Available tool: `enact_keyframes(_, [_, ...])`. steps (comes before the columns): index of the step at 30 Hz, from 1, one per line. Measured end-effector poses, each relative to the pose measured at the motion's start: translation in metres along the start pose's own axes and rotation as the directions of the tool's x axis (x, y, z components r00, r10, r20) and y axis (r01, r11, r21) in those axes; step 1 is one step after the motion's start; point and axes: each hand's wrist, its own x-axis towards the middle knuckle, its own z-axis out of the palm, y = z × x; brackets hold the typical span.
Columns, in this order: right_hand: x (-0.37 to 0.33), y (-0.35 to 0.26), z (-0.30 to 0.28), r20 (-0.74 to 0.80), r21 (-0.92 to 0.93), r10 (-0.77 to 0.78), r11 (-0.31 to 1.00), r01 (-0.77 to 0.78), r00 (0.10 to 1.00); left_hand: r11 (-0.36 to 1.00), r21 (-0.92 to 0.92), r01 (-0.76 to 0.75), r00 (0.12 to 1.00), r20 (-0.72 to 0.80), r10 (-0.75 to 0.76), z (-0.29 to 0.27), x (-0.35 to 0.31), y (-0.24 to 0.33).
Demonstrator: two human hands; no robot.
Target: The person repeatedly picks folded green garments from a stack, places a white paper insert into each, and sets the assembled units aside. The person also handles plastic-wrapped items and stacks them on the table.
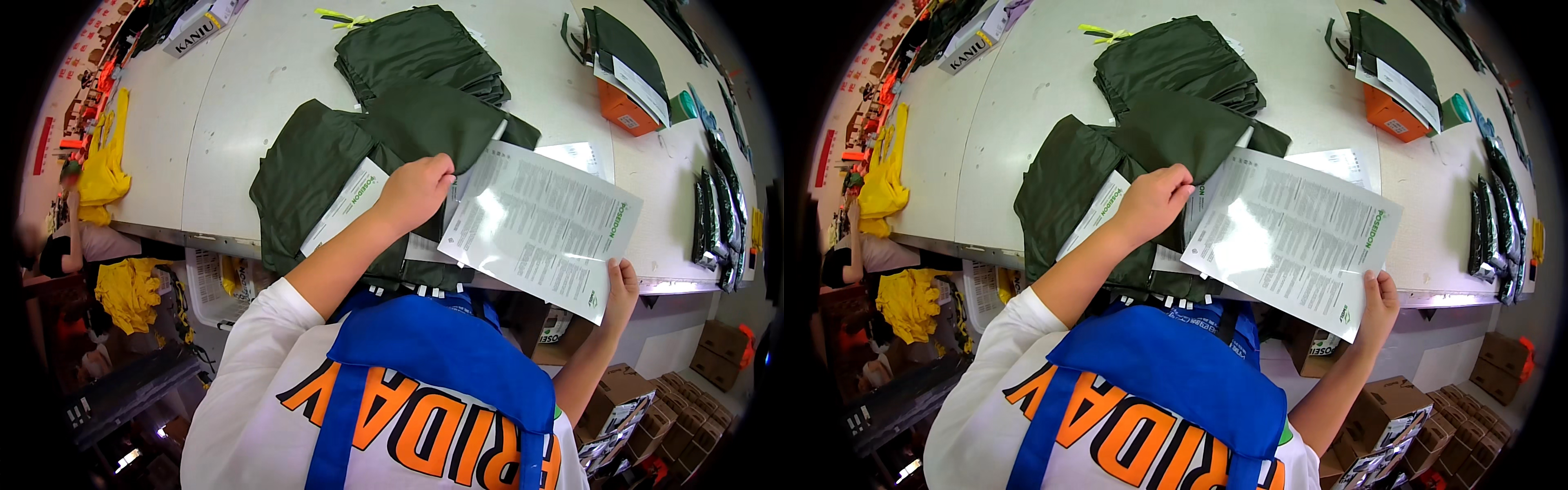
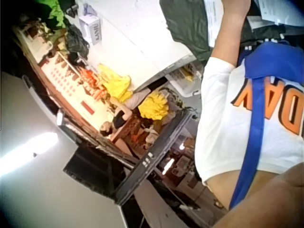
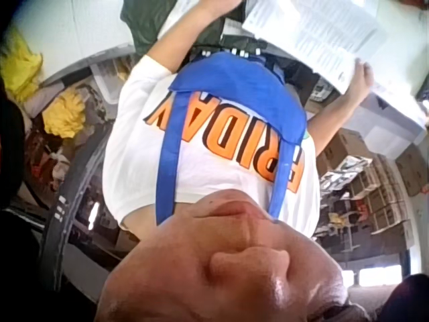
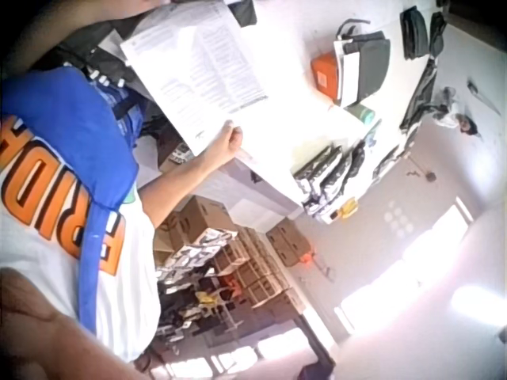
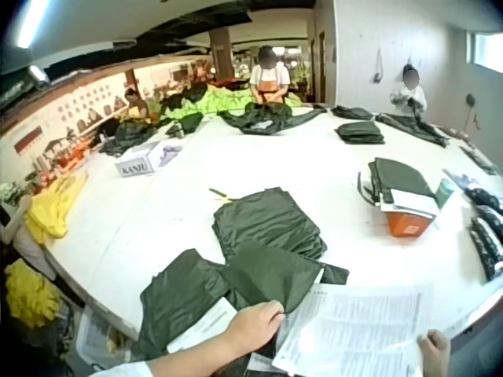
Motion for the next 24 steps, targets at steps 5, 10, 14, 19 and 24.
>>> enact_keyframes(5, [0.021, -0.004, -0.01, 0.026, -0.058, -0.067, 0.996, 0.069, 0.997, 0.993, -0.028, -0.114, 0.98, 0.16, 0.117, 0.017, 0.003, 0.007])
enact_keyframes(10, [0.027, -0.002, -0.017, -0.01, -0.064, -0.067, 0.996, 0.066, 0.998, 0.988, -0.136, -0.075, 0.984, 0.149, 0.095, 0.024, 0.011, 0.022])
enact_keyframes(14, [-0.01, 0.013, 0.052, 0.141, 0.13, 0.072, 0.987, -0.091, 0.987, 0.961, -0.258, -0.099, 0.971, 0.186, 0.15, 0.045, 0.012, 0.04])
enact_keyframes(19, [-0.033, 0.026, 0.079, 0.17, 0.189, 0.111, 0.971, -0.143, 0.979, 0.929, -0.356, -0.103, 0.941, 0.268, 0.207, 0.056, -0.004, 0.072])
enact_keyframes(24, [-0.051, 0.014, 0.113, 0.228, 0.378, 0.063, 0.914, -0.148, 0.972, 0.934, -0.23, -0.274, 0.946, 0.112, 0.305, -0.005, -0.023, 0.079])
